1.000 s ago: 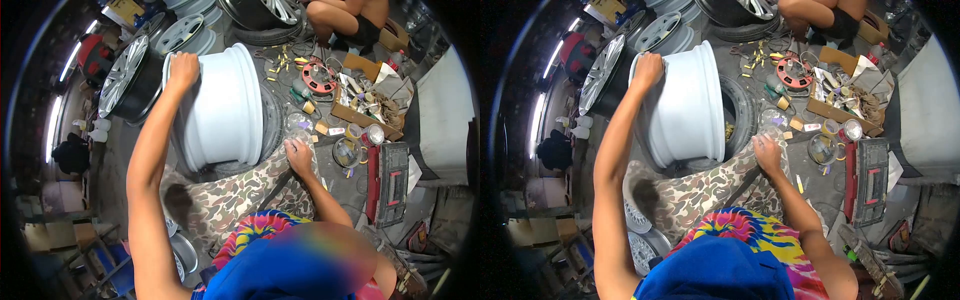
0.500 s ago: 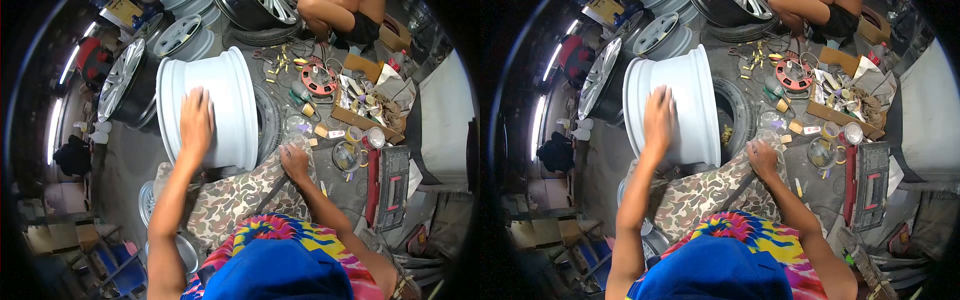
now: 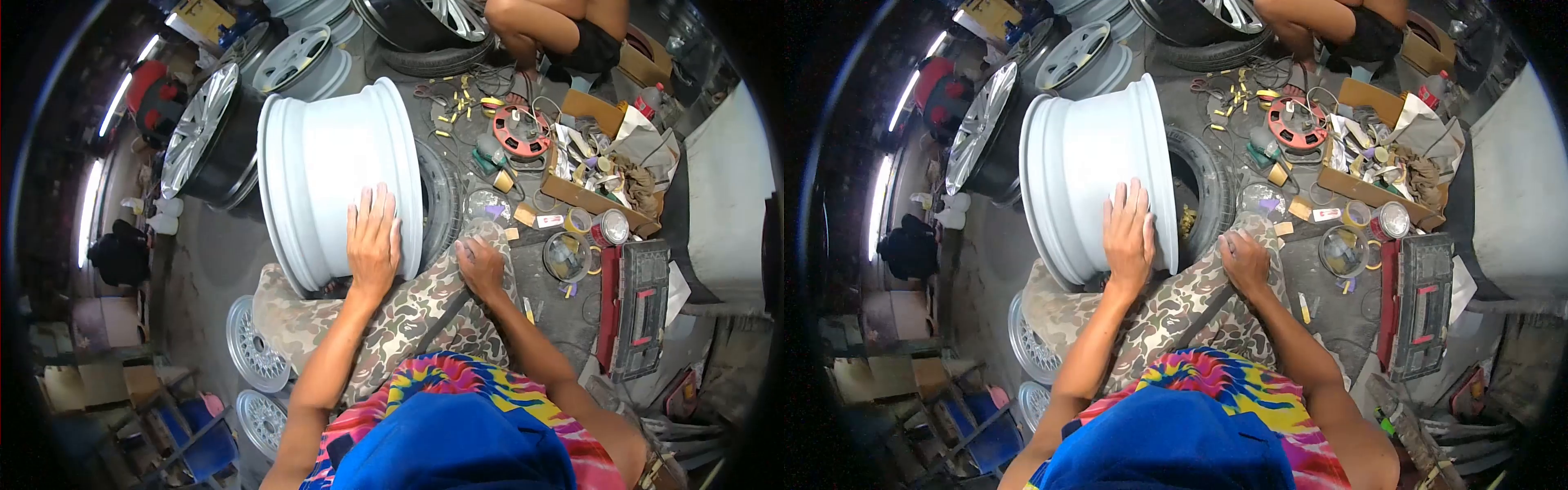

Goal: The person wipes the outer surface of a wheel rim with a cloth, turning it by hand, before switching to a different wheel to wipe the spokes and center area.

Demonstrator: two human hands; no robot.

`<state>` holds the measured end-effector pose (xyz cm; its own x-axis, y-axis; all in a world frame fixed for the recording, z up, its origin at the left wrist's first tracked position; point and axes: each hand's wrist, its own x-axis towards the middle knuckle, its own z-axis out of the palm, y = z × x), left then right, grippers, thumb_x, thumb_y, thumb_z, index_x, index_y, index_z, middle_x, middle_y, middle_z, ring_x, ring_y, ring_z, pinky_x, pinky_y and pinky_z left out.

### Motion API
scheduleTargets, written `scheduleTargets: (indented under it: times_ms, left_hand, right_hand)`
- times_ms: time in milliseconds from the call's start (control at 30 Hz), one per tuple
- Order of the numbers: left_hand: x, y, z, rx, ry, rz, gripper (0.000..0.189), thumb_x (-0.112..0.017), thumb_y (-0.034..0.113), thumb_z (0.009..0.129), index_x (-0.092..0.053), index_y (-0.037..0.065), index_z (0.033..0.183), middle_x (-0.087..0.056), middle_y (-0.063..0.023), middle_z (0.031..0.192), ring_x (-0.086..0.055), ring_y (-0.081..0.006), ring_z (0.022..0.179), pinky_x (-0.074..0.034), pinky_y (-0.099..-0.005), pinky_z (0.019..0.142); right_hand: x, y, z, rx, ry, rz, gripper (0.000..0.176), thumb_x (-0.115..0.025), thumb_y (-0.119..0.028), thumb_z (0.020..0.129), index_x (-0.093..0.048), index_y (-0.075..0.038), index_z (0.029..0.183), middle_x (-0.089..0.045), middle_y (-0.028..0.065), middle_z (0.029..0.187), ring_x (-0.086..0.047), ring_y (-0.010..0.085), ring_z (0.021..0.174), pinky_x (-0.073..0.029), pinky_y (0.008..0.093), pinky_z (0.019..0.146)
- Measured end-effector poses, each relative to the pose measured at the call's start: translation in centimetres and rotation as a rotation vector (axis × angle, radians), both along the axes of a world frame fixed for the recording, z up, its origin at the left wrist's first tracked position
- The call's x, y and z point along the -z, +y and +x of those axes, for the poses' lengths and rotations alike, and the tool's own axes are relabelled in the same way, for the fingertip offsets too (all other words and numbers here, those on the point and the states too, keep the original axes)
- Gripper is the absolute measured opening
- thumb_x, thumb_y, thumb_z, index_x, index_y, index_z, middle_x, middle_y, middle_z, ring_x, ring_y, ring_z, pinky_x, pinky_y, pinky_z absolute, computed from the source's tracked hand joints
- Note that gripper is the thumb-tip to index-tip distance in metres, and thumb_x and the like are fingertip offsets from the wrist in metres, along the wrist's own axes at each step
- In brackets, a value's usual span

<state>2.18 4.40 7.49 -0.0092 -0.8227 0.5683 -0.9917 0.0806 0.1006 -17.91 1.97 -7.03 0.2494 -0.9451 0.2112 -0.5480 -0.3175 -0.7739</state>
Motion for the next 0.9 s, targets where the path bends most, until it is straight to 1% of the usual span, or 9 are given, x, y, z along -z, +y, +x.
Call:
scheduleTargets:
  times_ms: [167,267,333,400,533,567,667,833,900]
  left_hand:
    - [-2.2,-10.4,3.5,-0.039,0.034,-0.077,0.035,-0.052,0.017,0.104,-0.064,0.001,0.132,-0.061,-0.0204,0.139,-0.054,-0.0404,0.133,-0.036,-0.0535,0.116]
    - [-4.2,-21.2,8.9,-0.074,0.186,0.260,0.048,-0.053,0.037,0.101,-0.072,-0.007,0.100,-0.071,-0.0292,0.105,-0.066,-0.0501,0.099,-0.052,-0.0565,0.091]
    - [-5.1,-25.7,10.8,-0.185,0.165,0.551,0.053,-0.052,0.041,0.100,-0.075,-0.006,0.099,-0.068,-0.0330,0.110,-0.065,-0.0489,0.108,-0.051,-0.0539,0.096]
    - [-4.1,-26.1,10.2,-0.234,0.129,0.478,0.052,-0.051,0.039,0.100,-0.074,-0.007,0.101,-0.068,-0.0340,0.110,-0.065,-0.0491,0.110,-0.051,-0.0527,0.098]
    - [-4.4,-14.1,1.4,-0.146,0.252,0.200,0.038,-0.049,0.021,0.103,-0.066,-0.008,0.122,-0.065,-0.0297,0.127,-0.059,-0.0455,0.125,-0.046,-0.0510,0.107]
    - [-1.7,-11.0,-0.2,-0.003,0.127,-0.181,0.033,-0.048,0.013,0.105,-0.064,-0.005,0.128,-0.064,-0.0267,0.131,-0.058,-0.0455,0.125,-0.043,-0.0529,0.109]
    - [0.6,-1.2,-3.5,0.071,0.255,0.004,0.042,-0.050,0.005,0.102,-0.053,-0.005,0.143,-0.049,-0.0232,0.152,-0.040,-0.0455,0.145,-0.032,-0.0525,0.119]
    - [-1.2,5.4,-5.6,0.096,0.540,0.134,0.038,-0.053,0.005,0.102,-0.058,-0.004,0.138,-0.061,-0.0235,0.139,-0.058,-0.0398,0.130,-0.045,-0.0454,0.110]
    - [-2.7,5.8,-5.3,0.185,0.868,0.248,0.024,-0.053,0.006,0.102,-0.067,-0.005,0.118,-0.070,-0.0237,0.112,-0.069,-0.0385,0.100,-0.054,-0.0413,0.087]
  right_hand:
    - [0.7,-0.2,-0.2,-0.026,0.035,-0.004,0.023,-0.063,-0.028,0.096,-0.068,-0.008,0.088,-0.065,0.0142,0.084,-0.066,0.0401,0.075,-0.050,0.0509,0.066]
    - [1.0,-0.3,-0.4,0.011,0.019,-0.022,0.024,-0.063,-0.029,0.096,-0.067,-0.007,0.087,-0.065,0.0144,0.084,-0.065,0.0406,0.075,-0.050,0.0515,0.066]
    - [0.5,-0.3,-0.4,0.038,0.010,-0.027,0.027,-0.062,-0.030,0.096,-0.066,-0.006,0.084,-0.065,0.0145,0.083,-0.065,0.0406,0.074,-0.050,0.0520,0.067]
    - [0.5,-0.3,-0.4,0.038,0.036,0.001,0.026,-0.063,-0.028,0.096,-0.065,-0.006,0.083,-0.064,0.0142,0.082,-0.064,0.0407,0.073,-0.050,0.0513,0.065]
    - [0.9,-0.2,0.0,0.040,-0.027,-0.046,0.024,-0.065,-0.027,0.095,-0.065,-0.007,0.082,-0.064,0.0138,0.080,-0.064,0.0403,0.071,-0.050,0.0502,0.063]
    - [0.7,-0.2,0.0,0.037,-0.020,-0.055,0.023,-0.066,-0.027,0.094,-0.065,-0.007,0.082,-0.064,0.0138,0.080,-0.064,0.0402,0.071,-0.050,0.0498,0.063]
    - [0.8,-0.5,0.2,0.001,-0.014,-0.073,0.021,-0.066,-0.027,0.094,-0.067,-0.008,0.083,-0.065,0.0134,0.080,-0.065,0.0386,0.071,-0.051,0.0490,0.063]
    - [0.8,-0.4,0.0,0.009,-0.013,-0.058,0.019,-0.067,-0.028,0.095,-0.073,-0.010,0.092,-0.067,0.0122,0.080,-0.066,0.0337,0.067,-0.051,0.0437,0.063]
    - [1.1,-0.6,-0.7,-0.017,-0.104,0.071,0.022,-0.067,-0.029,0.096,-0.073,-0.008,0.094,-0.069,0.0108,0.080,-0.065,0.0298,0.066,-0.051,0.0411,0.063]
